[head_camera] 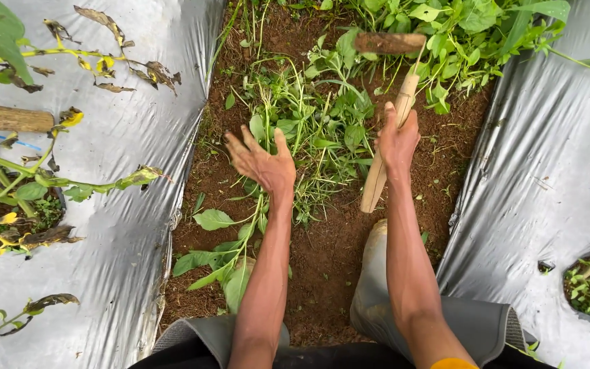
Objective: The person uses a hand hoe to loosen soil and remove weeds from a garden bed covered with plastic mulch. They gather the uprooted weeds by hand and discard them to the side.
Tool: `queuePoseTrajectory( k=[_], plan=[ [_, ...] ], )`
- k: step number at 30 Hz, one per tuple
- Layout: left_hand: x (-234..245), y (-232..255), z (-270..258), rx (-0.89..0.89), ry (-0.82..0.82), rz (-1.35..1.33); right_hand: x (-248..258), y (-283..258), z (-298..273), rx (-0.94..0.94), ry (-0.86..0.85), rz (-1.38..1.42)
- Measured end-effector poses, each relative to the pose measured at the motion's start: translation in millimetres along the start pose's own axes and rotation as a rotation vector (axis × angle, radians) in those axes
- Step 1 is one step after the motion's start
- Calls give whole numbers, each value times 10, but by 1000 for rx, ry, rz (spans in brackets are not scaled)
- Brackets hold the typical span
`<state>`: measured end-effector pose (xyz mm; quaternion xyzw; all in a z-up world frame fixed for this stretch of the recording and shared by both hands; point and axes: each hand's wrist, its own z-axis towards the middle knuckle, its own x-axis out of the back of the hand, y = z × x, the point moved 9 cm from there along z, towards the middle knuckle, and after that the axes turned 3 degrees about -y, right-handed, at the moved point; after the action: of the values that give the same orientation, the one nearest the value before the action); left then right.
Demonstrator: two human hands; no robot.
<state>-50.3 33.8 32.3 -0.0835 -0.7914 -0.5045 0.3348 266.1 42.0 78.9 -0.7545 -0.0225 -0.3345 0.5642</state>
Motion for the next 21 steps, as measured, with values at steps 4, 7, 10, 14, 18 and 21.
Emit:
queuePoseTrajectory(
  k=[4, 7, 10, 14, 18, 21],
  plan=[
    [311, -138, -71, 34, 242, 123, -153, 512, -217, -162, 51, 54],
    [181, -333, -139, 183, 56, 82, -423, 809, -485, -280, -17, 124],
    [-20, -327, -207, 205, -74, 20, -707, 1117, -646, -334, -61, 98],
    [-172, -190, -220, 172, -156, -130, -948, 244, -1243, -362, -262, 37],
    [-215, -183, -200, 217, -163, -173, -1027, 574, -1249, -312, -188, -22],
    [-324, -249, -186, 197, -209, -149, -990, 642, -1193, -353, -229, 38]
  ],
)
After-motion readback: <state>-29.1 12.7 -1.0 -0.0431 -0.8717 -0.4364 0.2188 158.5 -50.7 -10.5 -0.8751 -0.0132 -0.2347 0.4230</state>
